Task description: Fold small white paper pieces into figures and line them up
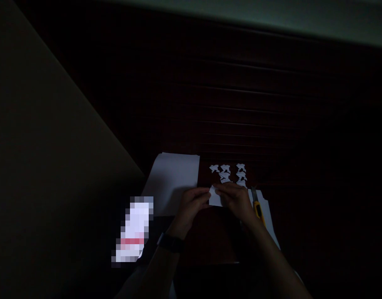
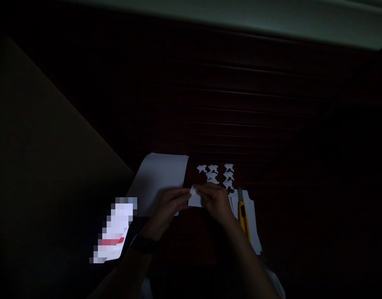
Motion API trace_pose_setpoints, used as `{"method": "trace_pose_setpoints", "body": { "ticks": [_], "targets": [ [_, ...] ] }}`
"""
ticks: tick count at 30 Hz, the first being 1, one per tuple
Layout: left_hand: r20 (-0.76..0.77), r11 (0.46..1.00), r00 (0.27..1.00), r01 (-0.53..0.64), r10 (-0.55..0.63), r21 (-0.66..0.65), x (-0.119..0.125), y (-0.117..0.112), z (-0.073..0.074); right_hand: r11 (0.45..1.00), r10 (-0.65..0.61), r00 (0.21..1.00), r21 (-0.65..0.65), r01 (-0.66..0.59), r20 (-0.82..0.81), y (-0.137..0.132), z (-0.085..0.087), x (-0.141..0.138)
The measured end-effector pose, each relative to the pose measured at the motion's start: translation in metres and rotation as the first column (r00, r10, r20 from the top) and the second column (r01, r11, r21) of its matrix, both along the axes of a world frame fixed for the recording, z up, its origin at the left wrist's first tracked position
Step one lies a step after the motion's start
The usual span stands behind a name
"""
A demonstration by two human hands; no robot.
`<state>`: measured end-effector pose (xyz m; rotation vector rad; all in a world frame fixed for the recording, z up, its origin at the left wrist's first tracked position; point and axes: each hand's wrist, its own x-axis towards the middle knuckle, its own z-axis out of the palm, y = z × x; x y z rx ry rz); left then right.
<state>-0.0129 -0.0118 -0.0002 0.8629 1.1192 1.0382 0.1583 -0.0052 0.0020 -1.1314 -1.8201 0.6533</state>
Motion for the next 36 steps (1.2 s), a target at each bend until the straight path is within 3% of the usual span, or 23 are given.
{"method": "trace_pose_setpoints", "body": {
  "ticks": [4,7,12,17,22,36],
  "targets": [
    [-0.114,1.0,0.993,0.003,0.0,0.025,0.0,0.001,0.001,0.998,-0.024,0.997,-0.065,0.019,-0.076,-0.001,0.002,-0.002],
    [-0.253,0.989,0.967,0.061,-0.026,0.131,0.001,0.003,-0.002,0.993,-0.041,0.995,-0.117,0.03,-0.089,-0.002,0.007,-0.003],
    [-0.465,0.915,0.885,0.172,0.019,0.365,0.005,0.002,-0.005,0.993,-0.023,1.0,-0.112,0.023,-0.007,0.0,0.009,-0.003],
    [-0.623,0.871,0.775,0.23,0.106,0.435,0.007,-0.004,0.004,0.996,-0.024,1.0,-0.081,0.025,0.019,0.004,0.005,-0.003],
    [-0.616,0.869,0.775,0.201,0.14,0.451,0.009,-0.007,0.011,0.997,-0.04,0.999,-0.067,0.04,0.0,0.002,0.007,-0.004],
    [-0.597,0.881,0.789,0.173,0.143,0.44,0.009,-0.005,0.009,0.999,-0.051,0.996,-0.012,0.051,-0.073,-0.002,0.01,-0.011]
  ]
}}
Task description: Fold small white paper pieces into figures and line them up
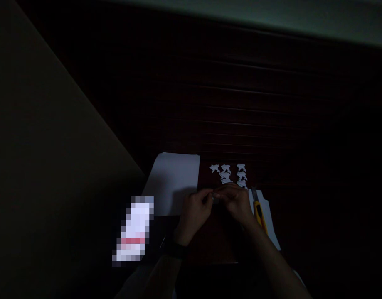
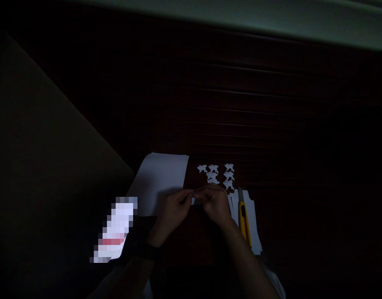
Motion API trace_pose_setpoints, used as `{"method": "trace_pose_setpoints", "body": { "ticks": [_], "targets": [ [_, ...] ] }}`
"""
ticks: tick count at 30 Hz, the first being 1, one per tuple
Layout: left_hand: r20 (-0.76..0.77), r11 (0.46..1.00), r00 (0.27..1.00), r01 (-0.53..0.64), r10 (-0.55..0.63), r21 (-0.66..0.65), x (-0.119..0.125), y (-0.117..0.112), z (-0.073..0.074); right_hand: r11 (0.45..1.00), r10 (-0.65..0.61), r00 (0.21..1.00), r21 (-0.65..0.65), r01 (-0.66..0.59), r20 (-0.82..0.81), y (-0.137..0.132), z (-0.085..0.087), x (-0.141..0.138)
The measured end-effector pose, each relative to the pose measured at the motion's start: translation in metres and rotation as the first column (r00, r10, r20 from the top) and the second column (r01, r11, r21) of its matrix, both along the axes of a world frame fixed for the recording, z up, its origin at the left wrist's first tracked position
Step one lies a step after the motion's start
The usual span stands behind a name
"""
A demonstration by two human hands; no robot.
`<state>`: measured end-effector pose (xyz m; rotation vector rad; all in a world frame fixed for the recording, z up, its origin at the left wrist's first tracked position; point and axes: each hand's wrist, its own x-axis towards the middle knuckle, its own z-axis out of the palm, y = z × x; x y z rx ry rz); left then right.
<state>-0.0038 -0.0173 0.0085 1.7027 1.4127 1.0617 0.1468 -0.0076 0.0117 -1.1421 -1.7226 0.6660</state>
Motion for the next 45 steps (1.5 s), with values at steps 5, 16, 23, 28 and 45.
{"method": "trace_pose_setpoints", "body": {
  "ticks": [5,16,23,28,45],
  "targets": [
    [0.029,1.0,1.0,-0.008,0.009,-0.013,0.0,0.0,0.0,0.999,-0.024,0.999,0.026,0.022,0.041,0.001,-0.001,0.002],
    [0.11,0.998,0.993,-0.038,0.043,-0.049,-0.002,0.004,-0.008,0.996,-0.06,0.975,0.076,0.044,0.214,0.002,-0.003,0.006],
    [0.193,0.981,0.981,0.022,0.015,-0.191,-0.011,0.009,-0.015,0.943,-0.012,0.994,-0.33,0.047,0.108,0.004,-0.007,0.014],
    [0.299,0.949,0.952,0.027,0.071,-0.313,-0.013,0.012,-0.015,0.887,0.121,0.992,-0.452,-0.092,0.037,0.004,-0.003,0.023],
    [0.416,0.932,0.908,0.107,0.05,-0.347,-0.007,0.01,-0.018,0.926,-0.017,0.988,-0.371,0.073,0.153,0.003,-0.009,0.016]
  ]
}}
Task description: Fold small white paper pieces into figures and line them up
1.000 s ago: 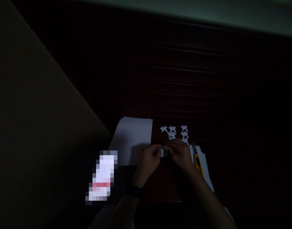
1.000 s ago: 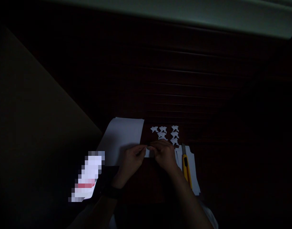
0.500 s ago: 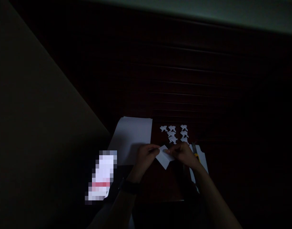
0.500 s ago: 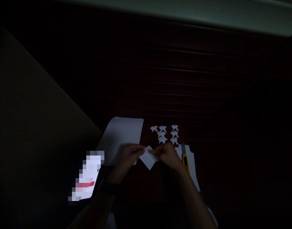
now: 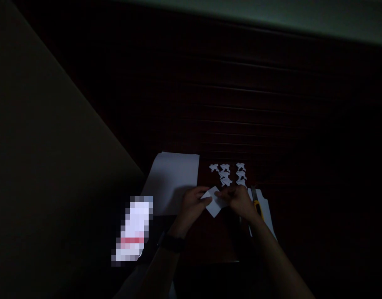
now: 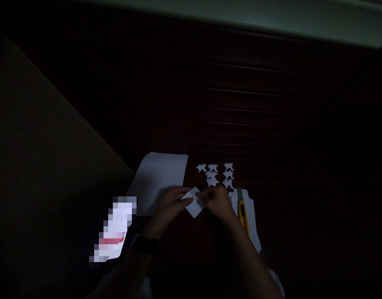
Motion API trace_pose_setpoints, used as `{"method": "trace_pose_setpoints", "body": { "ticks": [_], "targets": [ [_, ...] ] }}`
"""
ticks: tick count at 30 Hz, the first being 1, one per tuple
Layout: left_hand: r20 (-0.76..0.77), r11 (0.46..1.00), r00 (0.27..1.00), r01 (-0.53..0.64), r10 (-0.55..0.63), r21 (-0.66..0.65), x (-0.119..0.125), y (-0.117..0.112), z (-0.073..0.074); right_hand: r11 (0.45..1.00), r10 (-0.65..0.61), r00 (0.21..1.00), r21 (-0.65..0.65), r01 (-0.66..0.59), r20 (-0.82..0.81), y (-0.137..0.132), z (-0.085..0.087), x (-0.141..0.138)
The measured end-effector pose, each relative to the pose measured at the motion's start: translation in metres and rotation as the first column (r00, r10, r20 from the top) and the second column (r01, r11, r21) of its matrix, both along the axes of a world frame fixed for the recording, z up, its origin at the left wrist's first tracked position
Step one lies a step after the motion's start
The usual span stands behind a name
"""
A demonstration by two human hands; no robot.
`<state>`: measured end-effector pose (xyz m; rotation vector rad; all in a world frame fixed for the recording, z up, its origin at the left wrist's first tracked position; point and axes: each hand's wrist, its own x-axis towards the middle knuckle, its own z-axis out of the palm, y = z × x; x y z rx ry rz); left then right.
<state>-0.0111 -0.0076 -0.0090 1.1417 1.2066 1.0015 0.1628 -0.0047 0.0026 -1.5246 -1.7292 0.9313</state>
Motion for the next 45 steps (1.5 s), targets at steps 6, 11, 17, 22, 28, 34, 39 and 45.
{"method": "trace_pose_setpoints", "body": {
  "ticks": [6,11,17,22,28,34,39,45],
  "targets": [
    [-0.062,0.999,0.998,-0.002,0.004,0.032,0.0,0.001,-0.003,0.999,0.019,0.996,0.034,-0.021,0.085,-0.001,0.003,-0.004],
    [-0.104,0.996,0.991,0.09,-0.09,-0.006,-0.002,0.001,0.003,0.997,0.071,0.992,0.031,-0.074,0.103,-0.002,0.004,-0.002],
    [-0.154,0.987,0.978,0.128,-0.143,-0.1,-0.009,0.0,0.014,0.977,0.21,0.977,-0.041,-0.209,0.037,-0.003,0.004,0.002],
    [-0.136,0.986,0.976,0.167,-0.168,-0.018,-0.012,0.001,0.01,0.972,0.235,0.967,-0.034,-0.233,0.098,-0.004,0.005,0.003],
    [-0.216,0.976,0.957,0.21,-0.194,0.055,-0.017,0.001,0.007,0.971,0.24,0.964,-0.047,-0.236,0.114,-0.004,0.003,0.003],
    [-0.191,0.976,0.962,0.21,-0.197,0.049,-0.02,0.001,0.011,0.983,0.179,0.983,-0.047,-0.177,0.046,-0.005,0.007,0.004],
    [-0.139,0.961,0.963,0.247,-0.23,0.122,-0.012,0.001,0.016,0.978,0.202,0.979,-0.056,-0.201,0.015,-0.007,0.006,0.003],
    [-0.158,0.98,0.987,0.049,-0.018,0.195,-0.001,0.0,0.007,0.977,0.197,0.979,-0.078,-0.201,-0.053,-0.009,0.007,-0.003]
  ]
}}
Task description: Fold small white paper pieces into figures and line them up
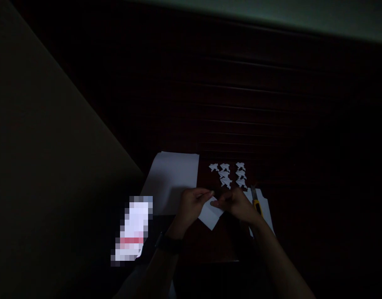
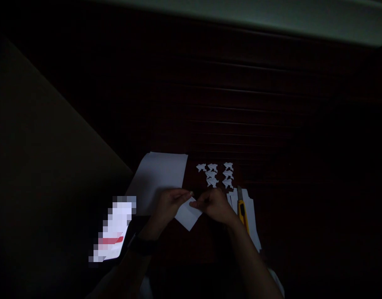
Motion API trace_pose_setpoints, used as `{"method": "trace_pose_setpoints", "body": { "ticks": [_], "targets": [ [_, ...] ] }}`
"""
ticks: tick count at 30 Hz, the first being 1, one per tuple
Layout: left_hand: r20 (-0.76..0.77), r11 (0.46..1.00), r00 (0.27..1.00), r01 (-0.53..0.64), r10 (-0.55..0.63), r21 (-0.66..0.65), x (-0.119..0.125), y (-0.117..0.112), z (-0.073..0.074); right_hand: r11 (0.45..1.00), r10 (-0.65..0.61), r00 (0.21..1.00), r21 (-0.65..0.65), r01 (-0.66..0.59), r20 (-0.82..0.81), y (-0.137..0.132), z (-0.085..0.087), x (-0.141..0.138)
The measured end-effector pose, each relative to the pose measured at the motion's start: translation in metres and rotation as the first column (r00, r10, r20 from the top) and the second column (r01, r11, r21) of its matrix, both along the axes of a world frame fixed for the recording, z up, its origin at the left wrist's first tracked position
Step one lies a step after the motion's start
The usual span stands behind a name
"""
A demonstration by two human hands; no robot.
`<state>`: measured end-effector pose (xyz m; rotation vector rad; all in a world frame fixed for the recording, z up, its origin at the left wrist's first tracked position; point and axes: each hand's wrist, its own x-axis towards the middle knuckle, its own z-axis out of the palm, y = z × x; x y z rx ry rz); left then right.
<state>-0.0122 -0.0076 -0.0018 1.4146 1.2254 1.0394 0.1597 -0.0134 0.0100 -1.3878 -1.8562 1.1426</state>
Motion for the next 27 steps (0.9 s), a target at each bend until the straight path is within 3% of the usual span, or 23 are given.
{"method": "trace_pose_setpoints", "body": {
  "ticks": [7,10,13,17,21,27],
  "targets": [
    [-0.029,0.986,0.986,-0.164,0.164,-0.001,-0.016,0.005,0.009,0.999,-0.03,0.997,-0.048,0.026,-0.077,0.001,0.002,0.019],
    [-0.061,0.958,0.956,-0.284,0.287,0.043,-0.024,0.007,0.017,0.986,-0.168,0.983,-0.027,0.167,-0.079,0.001,0.003,0.028],
    [-0.031,0.986,0.986,-0.166,0.166,-0.005,-0.02,0.006,0.017,0.973,-0.22,0.965,0.035,0.227,-0.142,0.002,0.008,0.023],
    [-0.036,0.999,0.999,-0.035,0.035,-0.01,-0.006,0.002,0.01,0.999,-0.024,0.988,0.04,0.031,-0.155,0.002,0.011,0.004],
    [-0.048,1.0,0.999,-0.017,0.016,-0.022,-0.001,0.001,0.001,1.0,-0.017,0.997,0.025,0.019,-0.077,-0.001,0.008,-0.003],
    [-0.022,0.996,0.998,-0.062,0.061,-0.07,-0.003,0.002,-0.003,0.999,0.036,0.995,-0.005,-0.037,-0.091,-0.004,0.01,-0.003]
  ]
}}
